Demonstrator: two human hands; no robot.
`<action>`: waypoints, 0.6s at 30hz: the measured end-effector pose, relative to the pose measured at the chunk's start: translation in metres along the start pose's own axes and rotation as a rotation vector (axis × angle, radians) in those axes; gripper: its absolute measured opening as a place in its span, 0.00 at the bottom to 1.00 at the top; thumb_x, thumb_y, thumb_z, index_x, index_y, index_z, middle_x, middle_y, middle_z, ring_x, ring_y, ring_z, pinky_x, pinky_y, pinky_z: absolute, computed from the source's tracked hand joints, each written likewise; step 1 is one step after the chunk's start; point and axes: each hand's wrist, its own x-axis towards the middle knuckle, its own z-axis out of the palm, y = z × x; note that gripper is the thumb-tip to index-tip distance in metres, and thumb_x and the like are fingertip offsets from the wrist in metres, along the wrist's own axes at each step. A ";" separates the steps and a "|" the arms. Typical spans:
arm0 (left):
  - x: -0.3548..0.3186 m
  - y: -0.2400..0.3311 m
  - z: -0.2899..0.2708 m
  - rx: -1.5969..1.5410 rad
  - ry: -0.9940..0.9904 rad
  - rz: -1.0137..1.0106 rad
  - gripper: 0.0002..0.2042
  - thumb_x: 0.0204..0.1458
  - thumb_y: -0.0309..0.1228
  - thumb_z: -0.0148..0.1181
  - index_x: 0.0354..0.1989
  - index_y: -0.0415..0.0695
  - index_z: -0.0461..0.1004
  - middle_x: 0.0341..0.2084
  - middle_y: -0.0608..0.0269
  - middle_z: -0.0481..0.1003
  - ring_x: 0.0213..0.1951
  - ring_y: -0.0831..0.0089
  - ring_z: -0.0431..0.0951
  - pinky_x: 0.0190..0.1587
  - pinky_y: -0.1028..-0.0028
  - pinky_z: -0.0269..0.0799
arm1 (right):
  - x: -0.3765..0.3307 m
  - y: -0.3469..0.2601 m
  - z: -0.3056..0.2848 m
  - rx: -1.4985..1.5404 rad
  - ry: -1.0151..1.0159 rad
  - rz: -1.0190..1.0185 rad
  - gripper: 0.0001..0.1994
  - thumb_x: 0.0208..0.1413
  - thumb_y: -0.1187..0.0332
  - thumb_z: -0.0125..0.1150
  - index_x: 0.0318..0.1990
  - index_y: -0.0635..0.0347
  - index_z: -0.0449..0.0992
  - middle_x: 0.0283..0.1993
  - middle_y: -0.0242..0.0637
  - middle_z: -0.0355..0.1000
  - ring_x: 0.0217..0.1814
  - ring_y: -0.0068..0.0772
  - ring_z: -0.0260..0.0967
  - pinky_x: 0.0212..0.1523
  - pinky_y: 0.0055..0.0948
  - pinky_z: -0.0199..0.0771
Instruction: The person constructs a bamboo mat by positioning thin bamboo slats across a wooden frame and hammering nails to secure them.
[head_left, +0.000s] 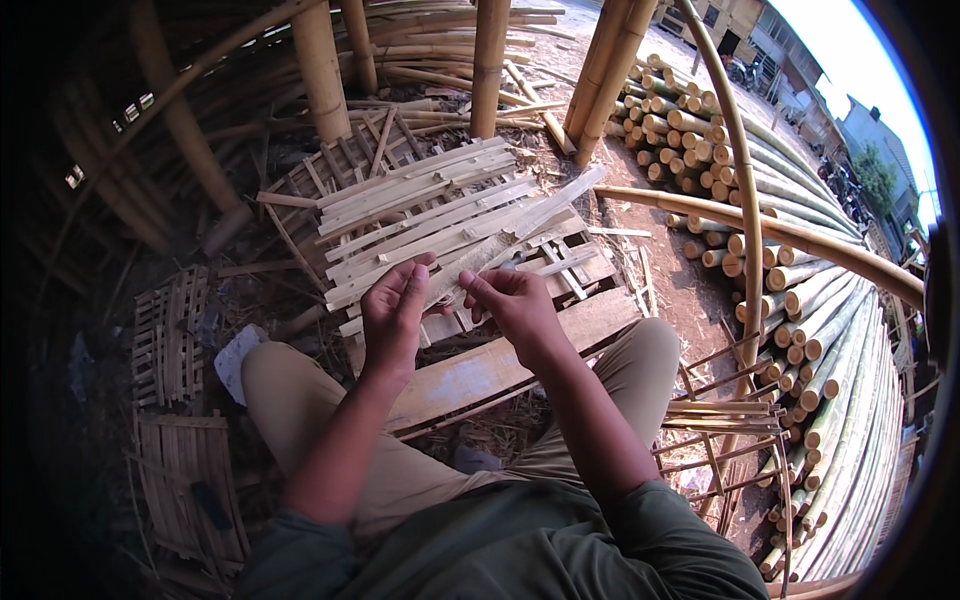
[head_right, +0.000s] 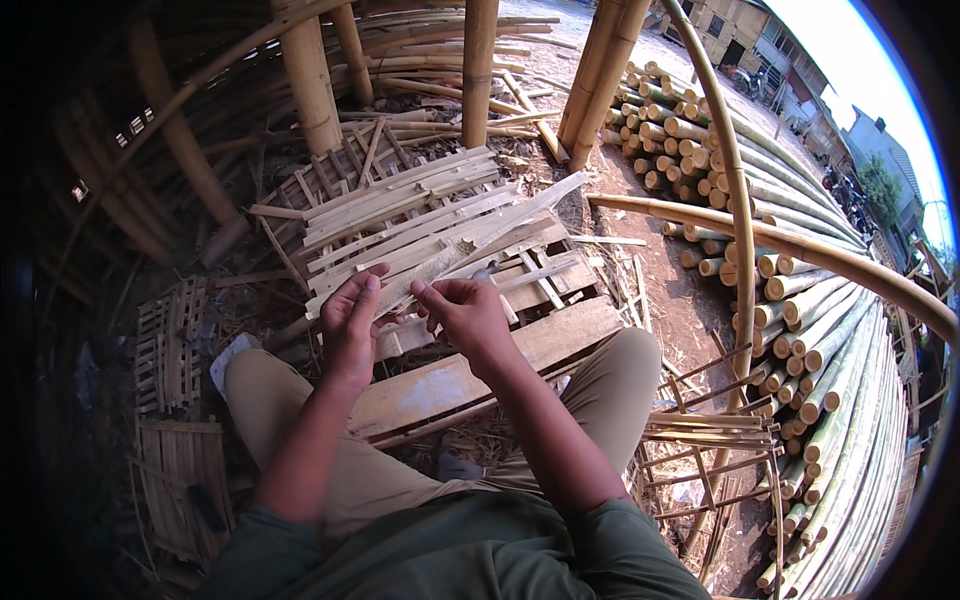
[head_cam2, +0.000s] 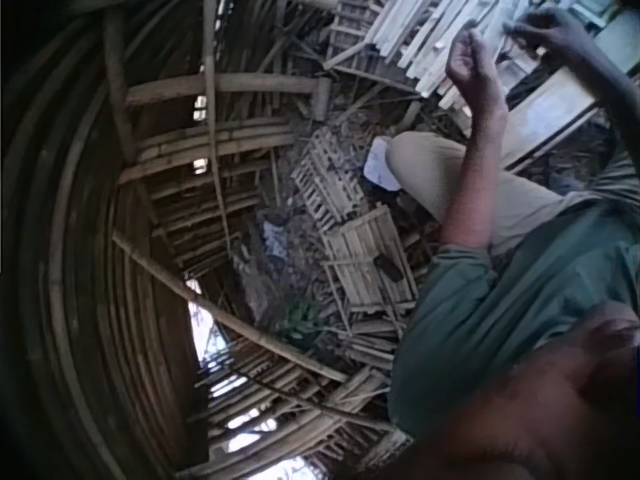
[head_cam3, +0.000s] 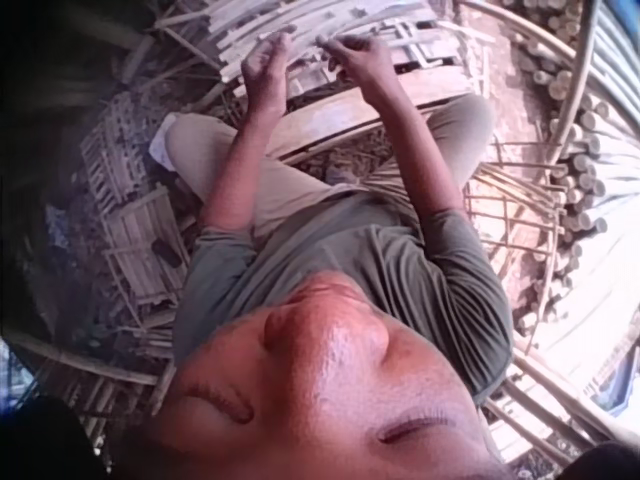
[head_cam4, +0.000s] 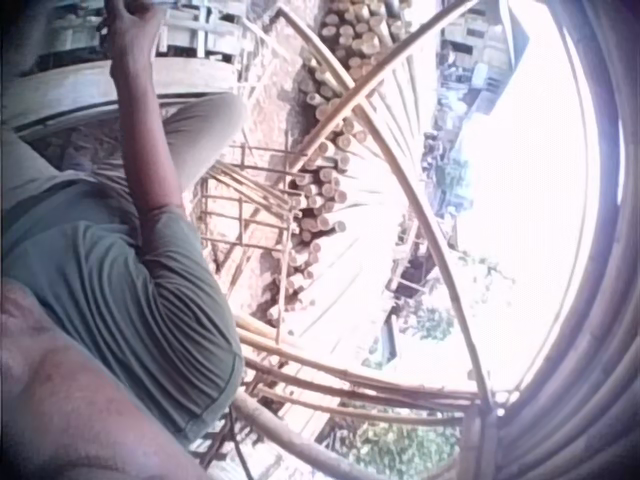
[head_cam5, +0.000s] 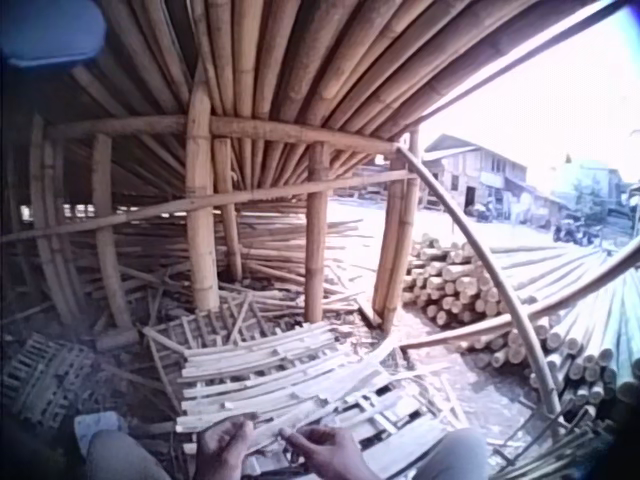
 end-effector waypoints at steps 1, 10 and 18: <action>0.000 -0.002 0.000 -0.005 0.010 0.006 0.15 0.63 0.34 0.51 0.50 0.35 0.73 0.36 0.60 0.78 0.34 0.82 0.76 0.32 0.78 0.77 | 0.001 0.004 0.002 0.025 0.026 -0.019 0.17 0.58 0.54 0.64 0.30 0.61 0.78 0.22 0.27 0.71 0.21 0.15 0.64 0.21 0.18 0.61; -0.001 -0.005 0.003 0.058 0.046 -0.004 0.14 0.63 0.33 0.51 0.48 0.34 0.74 0.33 0.60 0.78 0.26 0.78 0.77 0.31 0.78 0.77 | 0.002 0.011 -0.010 0.035 -0.006 0.009 0.14 0.58 0.60 0.63 0.27 0.61 0.77 0.20 0.28 0.70 0.19 0.15 0.63 0.19 0.19 0.58; 0.001 -0.011 0.007 0.081 -0.001 -0.044 0.13 0.63 0.30 0.51 0.48 0.33 0.74 0.38 0.58 0.78 0.28 0.77 0.78 0.32 0.77 0.78 | -0.010 0.004 -0.024 -0.034 0.076 0.031 0.11 0.57 0.65 0.63 0.32 0.67 0.80 0.22 0.32 0.74 0.21 0.19 0.67 0.22 0.21 0.64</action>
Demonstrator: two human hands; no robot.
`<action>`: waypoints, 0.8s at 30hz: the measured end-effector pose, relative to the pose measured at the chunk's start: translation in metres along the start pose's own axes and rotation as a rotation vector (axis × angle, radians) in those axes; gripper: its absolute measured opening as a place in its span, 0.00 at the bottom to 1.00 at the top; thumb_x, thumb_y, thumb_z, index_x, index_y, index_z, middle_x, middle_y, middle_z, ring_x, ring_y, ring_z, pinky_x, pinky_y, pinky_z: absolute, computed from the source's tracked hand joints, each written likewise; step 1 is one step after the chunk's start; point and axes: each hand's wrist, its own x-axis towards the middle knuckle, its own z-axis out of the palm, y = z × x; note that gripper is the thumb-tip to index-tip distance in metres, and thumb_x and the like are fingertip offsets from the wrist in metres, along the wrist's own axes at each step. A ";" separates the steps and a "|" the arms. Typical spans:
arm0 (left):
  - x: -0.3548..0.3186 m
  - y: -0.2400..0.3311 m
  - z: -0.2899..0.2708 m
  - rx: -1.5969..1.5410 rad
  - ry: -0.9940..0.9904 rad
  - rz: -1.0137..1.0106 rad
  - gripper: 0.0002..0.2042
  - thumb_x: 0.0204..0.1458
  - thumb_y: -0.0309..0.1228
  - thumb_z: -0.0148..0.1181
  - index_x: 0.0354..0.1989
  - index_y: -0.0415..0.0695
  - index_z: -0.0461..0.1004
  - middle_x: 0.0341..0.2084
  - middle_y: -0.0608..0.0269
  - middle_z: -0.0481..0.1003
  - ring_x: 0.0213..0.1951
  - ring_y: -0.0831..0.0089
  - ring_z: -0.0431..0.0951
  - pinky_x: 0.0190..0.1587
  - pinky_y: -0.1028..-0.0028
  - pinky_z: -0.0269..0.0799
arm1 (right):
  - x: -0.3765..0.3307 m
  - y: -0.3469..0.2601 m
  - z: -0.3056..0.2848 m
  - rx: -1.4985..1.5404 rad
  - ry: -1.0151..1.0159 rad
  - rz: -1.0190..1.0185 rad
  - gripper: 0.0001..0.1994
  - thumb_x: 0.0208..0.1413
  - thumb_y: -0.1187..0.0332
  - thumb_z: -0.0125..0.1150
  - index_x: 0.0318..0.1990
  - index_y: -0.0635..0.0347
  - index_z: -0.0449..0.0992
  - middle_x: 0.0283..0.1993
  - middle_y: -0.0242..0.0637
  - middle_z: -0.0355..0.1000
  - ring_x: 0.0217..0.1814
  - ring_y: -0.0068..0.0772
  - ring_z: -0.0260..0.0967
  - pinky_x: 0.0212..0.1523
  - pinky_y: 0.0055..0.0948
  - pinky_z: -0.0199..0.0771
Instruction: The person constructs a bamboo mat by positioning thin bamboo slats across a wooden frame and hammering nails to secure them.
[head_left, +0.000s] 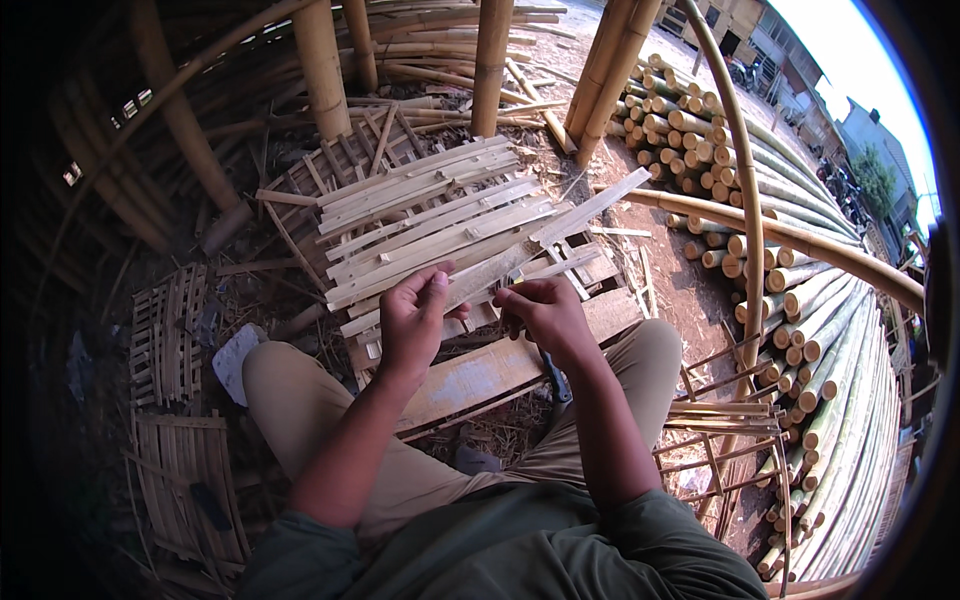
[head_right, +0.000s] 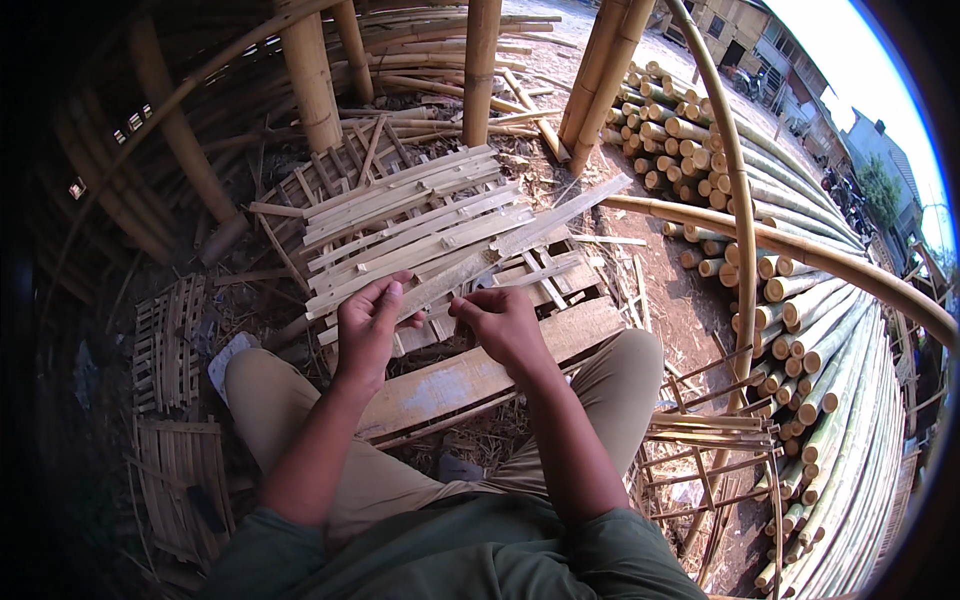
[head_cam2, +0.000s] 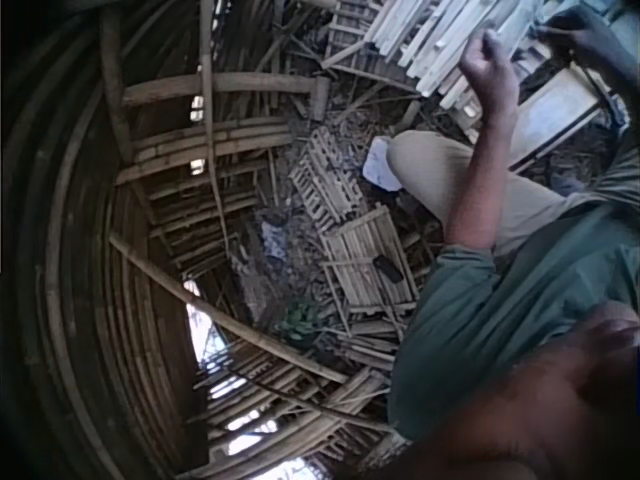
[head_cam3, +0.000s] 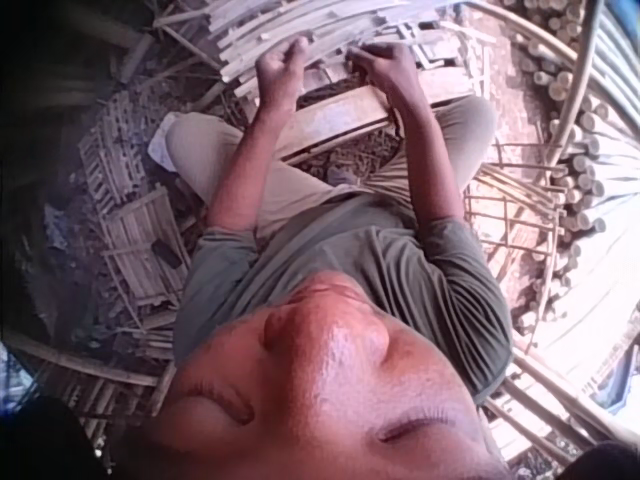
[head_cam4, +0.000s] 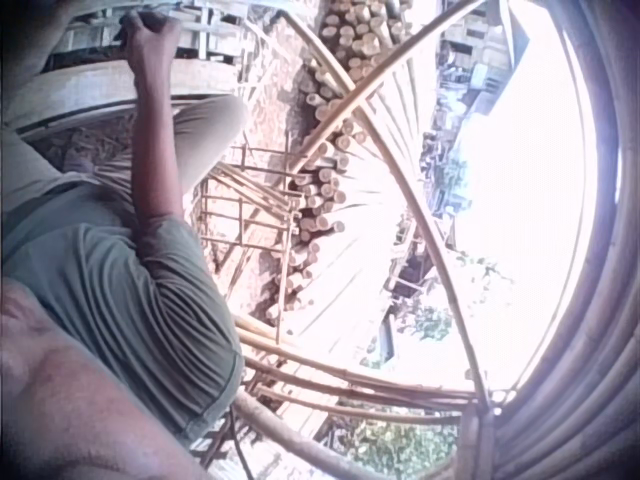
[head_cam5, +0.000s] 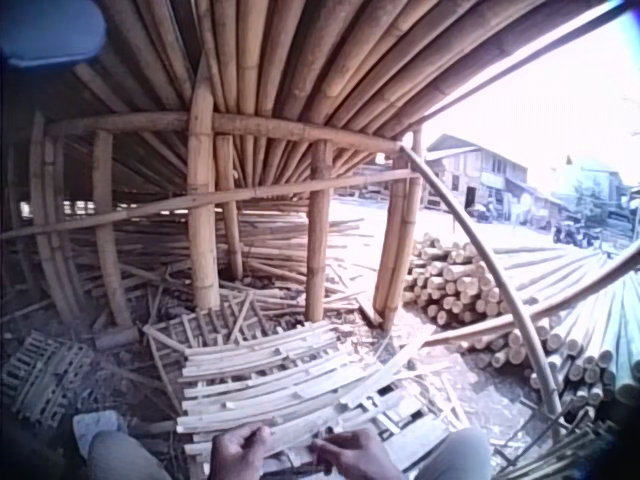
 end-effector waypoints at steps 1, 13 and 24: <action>0.000 0.000 0.001 0.001 -0.014 -0.010 0.13 0.63 0.30 0.51 0.49 0.33 0.74 0.39 0.58 0.78 0.28 0.77 0.78 0.32 0.77 0.78 | 0.005 0.008 -0.004 -0.086 0.039 -0.077 0.11 0.56 0.66 0.63 0.32 0.67 0.81 0.23 0.35 0.75 0.21 0.23 0.69 0.24 0.23 0.66; 0.004 -0.009 0.003 0.042 -0.056 -0.053 0.13 0.62 0.27 0.51 0.48 0.29 0.74 0.36 0.54 0.79 0.27 0.76 0.79 0.29 0.79 0.77 | 0.017 0.020 -0.027 -0.851 0.574 -0.651 0.08 0.46 0.76 0.60 0.30 0.51 0.83 0.27 0.42 0.77 0.28 0.45 0.76 0.32 0.38 0.74; 0.026 0.009 -0.040 0.125 0.159 -0.007 0.12 0.63 0.27 0.50 0.50 0.35 0.74 0.33 0.61 0.79 0.27 0.78 0.78 0.30 0.80 0.75 | -0.016 -0.006 -0.137 -0.452 -0.122 -0.164 0.06 0.56 0.73 0.63 0.37 0.67 0.80 0.25 0.36 0.77 0.25 0.21 0.71 0.29 0.25 0.72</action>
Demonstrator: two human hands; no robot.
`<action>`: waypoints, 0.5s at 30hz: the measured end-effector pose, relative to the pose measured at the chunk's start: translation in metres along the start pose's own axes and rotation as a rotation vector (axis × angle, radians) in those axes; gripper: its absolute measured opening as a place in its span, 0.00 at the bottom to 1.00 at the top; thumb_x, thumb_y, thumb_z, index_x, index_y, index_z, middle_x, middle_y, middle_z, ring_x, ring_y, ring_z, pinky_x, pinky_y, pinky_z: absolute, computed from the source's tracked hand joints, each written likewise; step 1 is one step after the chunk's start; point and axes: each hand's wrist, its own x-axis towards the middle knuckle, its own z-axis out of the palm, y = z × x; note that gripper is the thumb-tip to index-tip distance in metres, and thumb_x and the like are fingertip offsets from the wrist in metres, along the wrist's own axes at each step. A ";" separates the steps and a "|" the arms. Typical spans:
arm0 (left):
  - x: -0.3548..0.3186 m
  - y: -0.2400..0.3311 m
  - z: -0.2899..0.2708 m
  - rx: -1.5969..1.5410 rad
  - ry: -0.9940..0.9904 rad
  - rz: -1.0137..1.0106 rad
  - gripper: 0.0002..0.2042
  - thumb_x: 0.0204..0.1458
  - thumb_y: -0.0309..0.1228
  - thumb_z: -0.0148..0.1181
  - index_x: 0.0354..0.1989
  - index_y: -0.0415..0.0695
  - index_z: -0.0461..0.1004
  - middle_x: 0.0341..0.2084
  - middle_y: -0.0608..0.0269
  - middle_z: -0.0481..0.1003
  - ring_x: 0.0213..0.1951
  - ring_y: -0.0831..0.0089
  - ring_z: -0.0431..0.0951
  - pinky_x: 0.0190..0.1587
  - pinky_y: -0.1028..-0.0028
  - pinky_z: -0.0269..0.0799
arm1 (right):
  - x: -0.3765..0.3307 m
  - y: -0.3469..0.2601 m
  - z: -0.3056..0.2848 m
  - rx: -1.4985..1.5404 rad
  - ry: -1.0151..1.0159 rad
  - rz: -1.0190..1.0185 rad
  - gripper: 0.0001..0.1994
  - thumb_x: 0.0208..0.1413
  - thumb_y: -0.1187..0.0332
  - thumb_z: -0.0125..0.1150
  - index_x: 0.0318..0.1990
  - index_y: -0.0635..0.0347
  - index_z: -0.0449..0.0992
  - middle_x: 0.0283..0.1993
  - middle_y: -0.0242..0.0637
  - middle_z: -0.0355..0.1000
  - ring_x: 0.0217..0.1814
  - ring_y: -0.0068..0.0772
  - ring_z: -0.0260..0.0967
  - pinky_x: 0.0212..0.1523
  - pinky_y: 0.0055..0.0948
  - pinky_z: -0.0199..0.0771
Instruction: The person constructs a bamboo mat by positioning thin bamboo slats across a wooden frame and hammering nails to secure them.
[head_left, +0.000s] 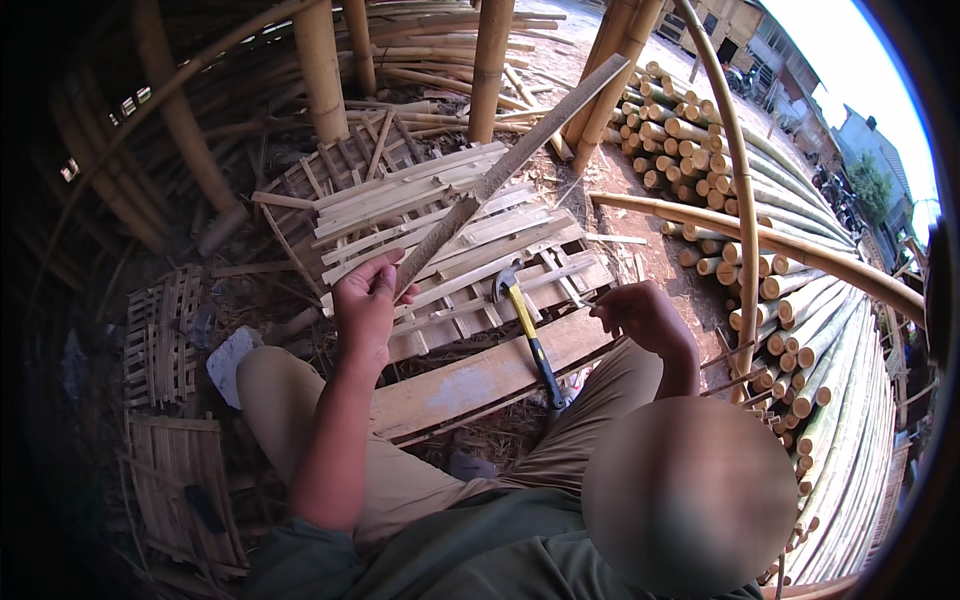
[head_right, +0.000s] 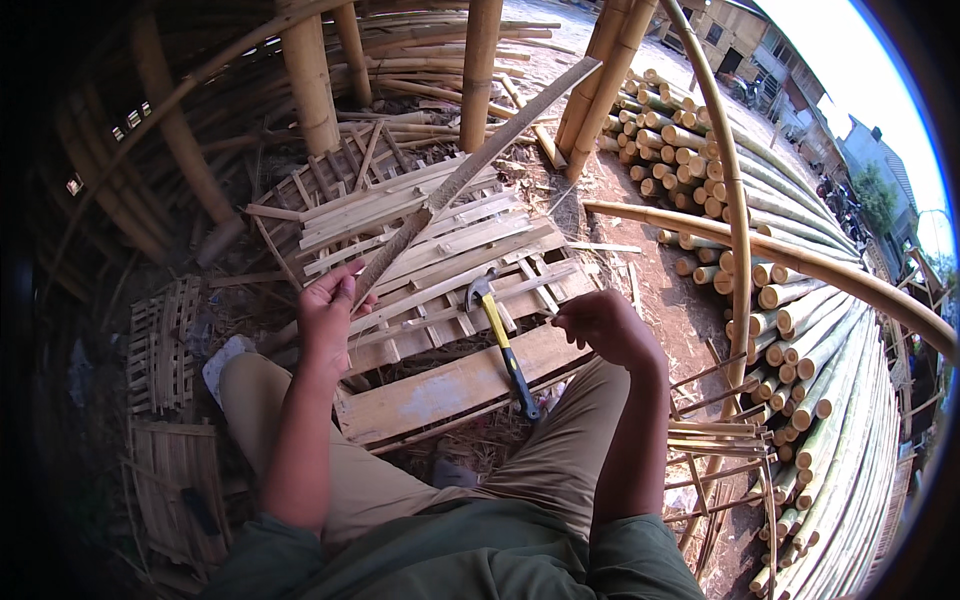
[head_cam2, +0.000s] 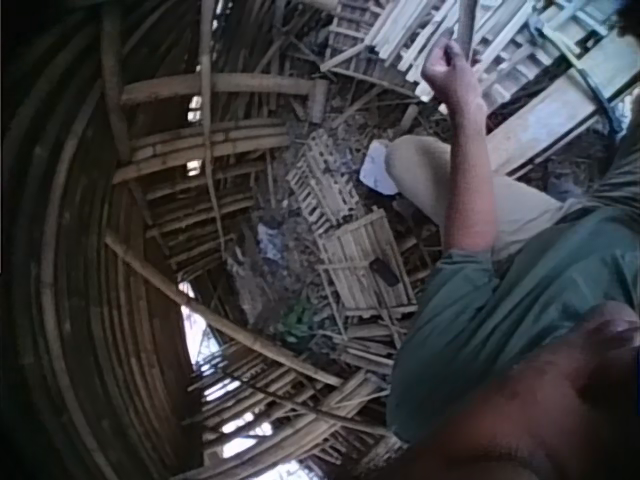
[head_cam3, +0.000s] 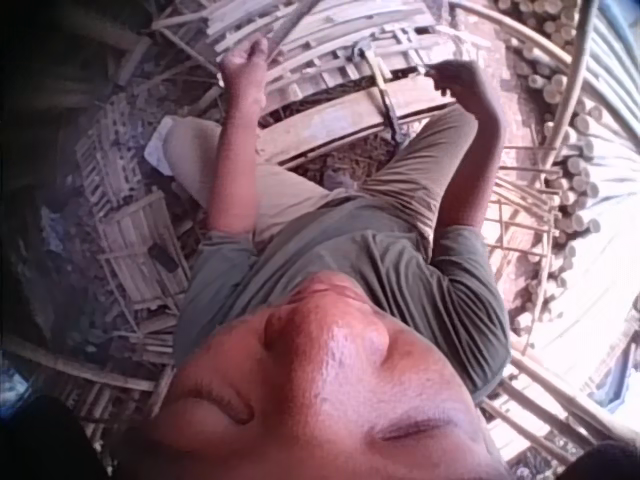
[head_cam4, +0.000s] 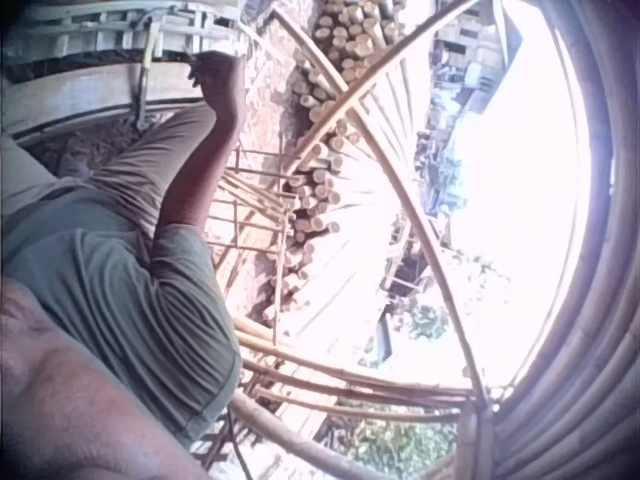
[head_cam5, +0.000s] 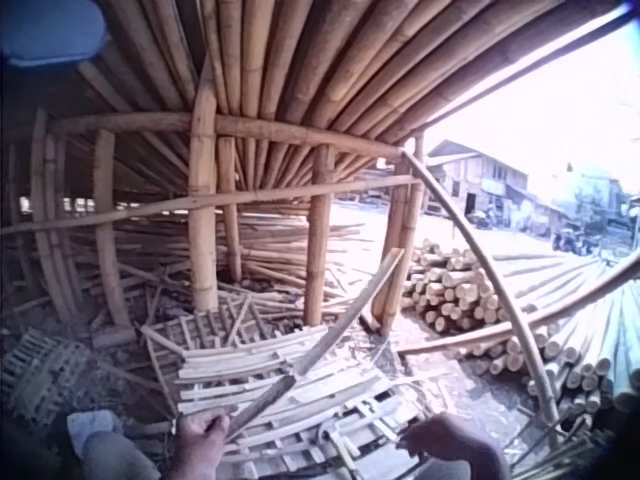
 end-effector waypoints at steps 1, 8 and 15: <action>-0.001 0.001 0.001 -0.027 0.017 -0.009 0.12 0.63 0.25 0.49 0.50 0.33 0.74 0.33 0.60 0.79 0.27 0.77 0.79 0.30 0.80 0.76 | -0.004 -0.012 0.001 -0.123 -0.218 0.018 0.05 0.56 0.76 0.61 0.38 0.69 0.79 0.26 0.35 0.76 0.27 0.21 0.72 0.31 0.24 0.74; 0.001 -0.008 0.001 -0.025 0.051 -0.049 0.13 0.63 0.24 0.49 0.51 0.31 0.73 0.33 0.57 0.79 0.29 0.76 0.80 0.31 0.79 0.77 | 0.065 0.001 -0.069 -0.972 1.017 0.194 0.21 0.61 0.65 0.56 0.57 0.70 0.70 0.41 0.55 0.77 0.38 0.48 0.78 0.37 0.37 0.77; 0.004 -0.013 -0.002 0.086 0.033 -0.052 0.13 0.63 0.25 0.50 0.51 0.31 0.73 0.33 0.58 0.78 0.28 0.76 0.80 0.30 0.79 0.75 | 0.102 0.029 -0.065 -0.193 0.643 -0.054 0.19 0.60 0.64 0.59 0.54 0.68 0.71 0.39 0.48 0.78 0.32 0.31 0.78 0.30 0.29 0.76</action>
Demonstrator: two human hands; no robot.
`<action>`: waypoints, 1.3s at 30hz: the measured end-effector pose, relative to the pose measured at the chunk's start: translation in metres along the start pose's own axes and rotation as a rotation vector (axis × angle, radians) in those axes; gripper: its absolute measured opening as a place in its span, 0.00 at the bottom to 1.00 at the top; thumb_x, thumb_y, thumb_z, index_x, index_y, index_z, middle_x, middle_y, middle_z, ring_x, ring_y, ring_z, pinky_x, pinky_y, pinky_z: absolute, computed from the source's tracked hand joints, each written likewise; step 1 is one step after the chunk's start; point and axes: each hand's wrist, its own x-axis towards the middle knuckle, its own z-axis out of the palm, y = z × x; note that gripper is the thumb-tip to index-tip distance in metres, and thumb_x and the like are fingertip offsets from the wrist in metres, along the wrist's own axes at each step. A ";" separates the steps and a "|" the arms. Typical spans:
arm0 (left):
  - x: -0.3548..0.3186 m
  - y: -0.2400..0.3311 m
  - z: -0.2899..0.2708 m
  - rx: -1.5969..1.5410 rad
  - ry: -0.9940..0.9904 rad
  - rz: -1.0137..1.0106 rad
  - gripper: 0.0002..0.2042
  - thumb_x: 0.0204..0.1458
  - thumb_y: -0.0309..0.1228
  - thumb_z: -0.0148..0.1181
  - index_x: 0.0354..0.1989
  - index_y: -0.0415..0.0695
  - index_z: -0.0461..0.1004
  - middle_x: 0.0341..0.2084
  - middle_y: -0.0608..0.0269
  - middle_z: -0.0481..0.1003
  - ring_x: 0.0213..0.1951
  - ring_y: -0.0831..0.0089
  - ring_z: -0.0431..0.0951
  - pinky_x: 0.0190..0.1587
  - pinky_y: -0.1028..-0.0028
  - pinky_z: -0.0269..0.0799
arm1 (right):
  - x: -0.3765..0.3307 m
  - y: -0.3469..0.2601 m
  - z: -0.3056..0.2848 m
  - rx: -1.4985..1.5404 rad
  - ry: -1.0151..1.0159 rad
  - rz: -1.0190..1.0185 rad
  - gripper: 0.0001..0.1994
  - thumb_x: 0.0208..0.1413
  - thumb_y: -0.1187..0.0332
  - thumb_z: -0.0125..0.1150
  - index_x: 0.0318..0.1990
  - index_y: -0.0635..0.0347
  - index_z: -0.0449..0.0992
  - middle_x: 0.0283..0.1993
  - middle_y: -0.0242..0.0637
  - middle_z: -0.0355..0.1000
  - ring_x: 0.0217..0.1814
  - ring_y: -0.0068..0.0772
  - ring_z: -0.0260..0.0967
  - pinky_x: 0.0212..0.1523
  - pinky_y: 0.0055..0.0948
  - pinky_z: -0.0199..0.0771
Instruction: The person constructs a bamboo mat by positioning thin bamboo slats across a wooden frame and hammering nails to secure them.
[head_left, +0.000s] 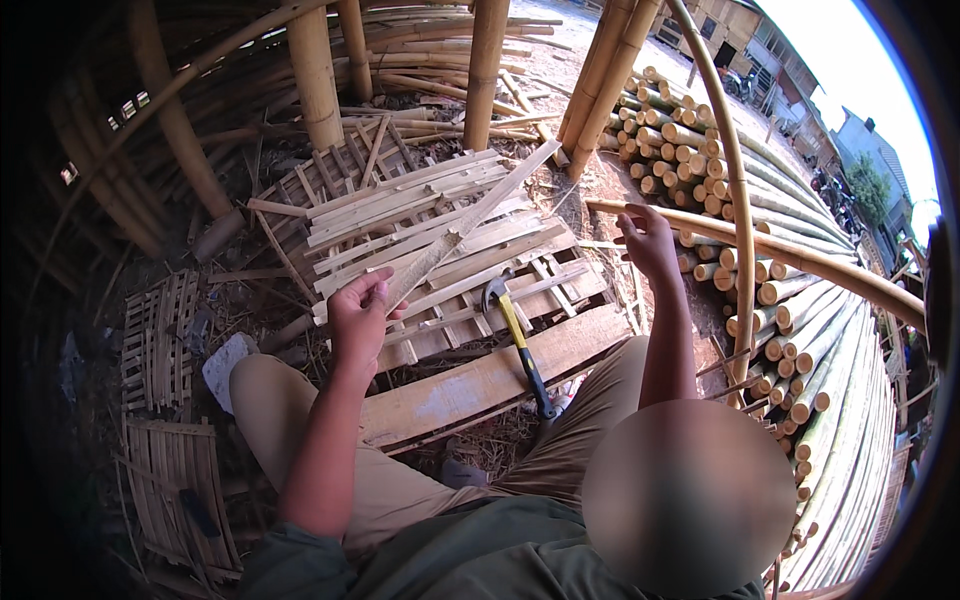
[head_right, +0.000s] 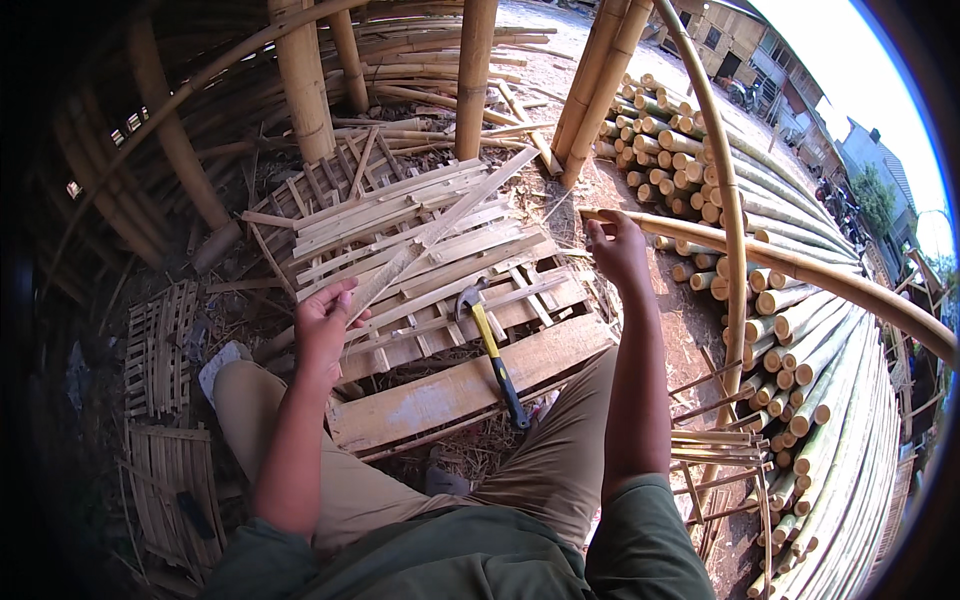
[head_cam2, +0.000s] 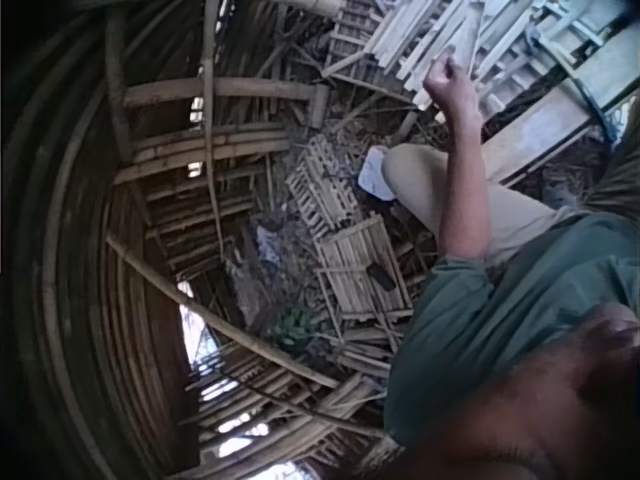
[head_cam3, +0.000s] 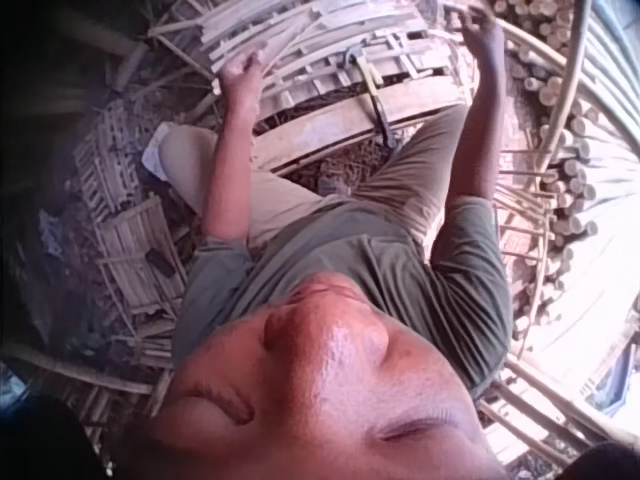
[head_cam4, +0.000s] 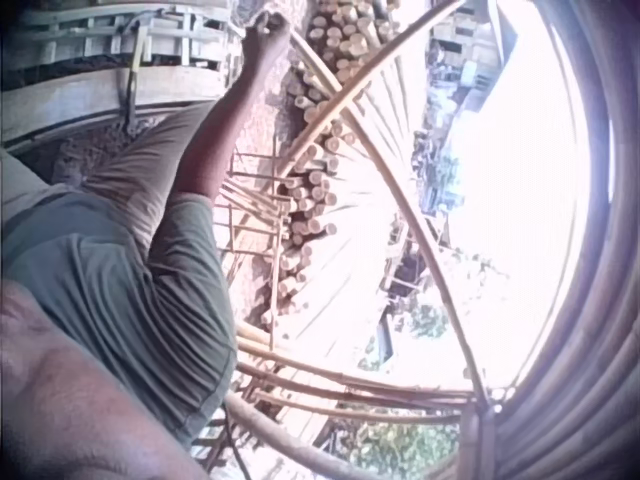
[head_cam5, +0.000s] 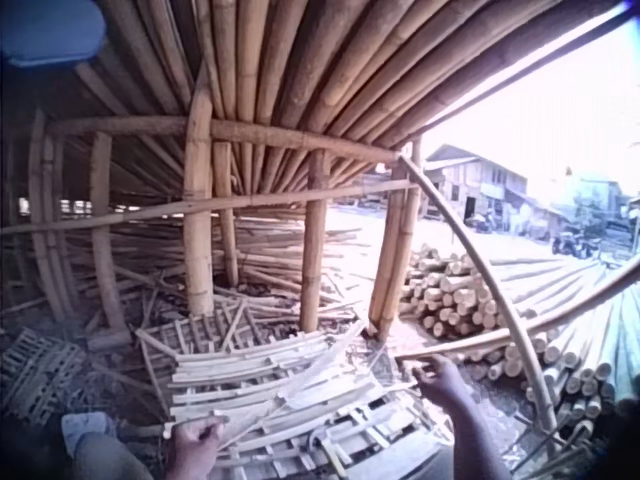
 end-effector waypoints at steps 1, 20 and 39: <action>0.001 -0.001 -0.002 0.033 -0.008 0.014 0.13 0.63 0.25 0.49 0.51 0.31 0.73 0.33 0.58 0.78 0.28 0.76 0.80 0.30 0.78 0.75 | -0.008 -0.011 0.012 0.092 -0.043 0.061 0.18 0.61 0.64 0.59 0.53 0.68 0.71 0.38 0.46 0.78 0.31 0.30 0.78 0.26 0.28 0.76; 0.028 0.035 -0.071 0.199 0.034 -0.045 0.17 0.64 0.35 0.50 0.56 0.40 0.71 0.33 0.67 0.76 0.29 0.82 0.73 0.35 0.80 0.71 | -0.116 0.004 0.134 -0.842 -0.888 0.015 0.10 0.44 0.64 0.64 0.32 0.59 0.82 0.35 0.47 0.79 0.39 0.47 0.79 0.37 0.39 0.79; 0.029 0.027 -0.088 0.359 0.036 -0.133 0.16 0.64 0.30 0.48 0.55 0.36 0.72 0.32 0.62 0.78 0.27 0.80 0.74 0.31 0.80 0.68 | -0.053 0.038 0.065 0.215 -0.136 0.378 0.22 0.58 0.56 0.63 0.18 0.60 0.69 0.13 0.25 0.60 0.14 0.15 0.54 0.15 0.24 0.51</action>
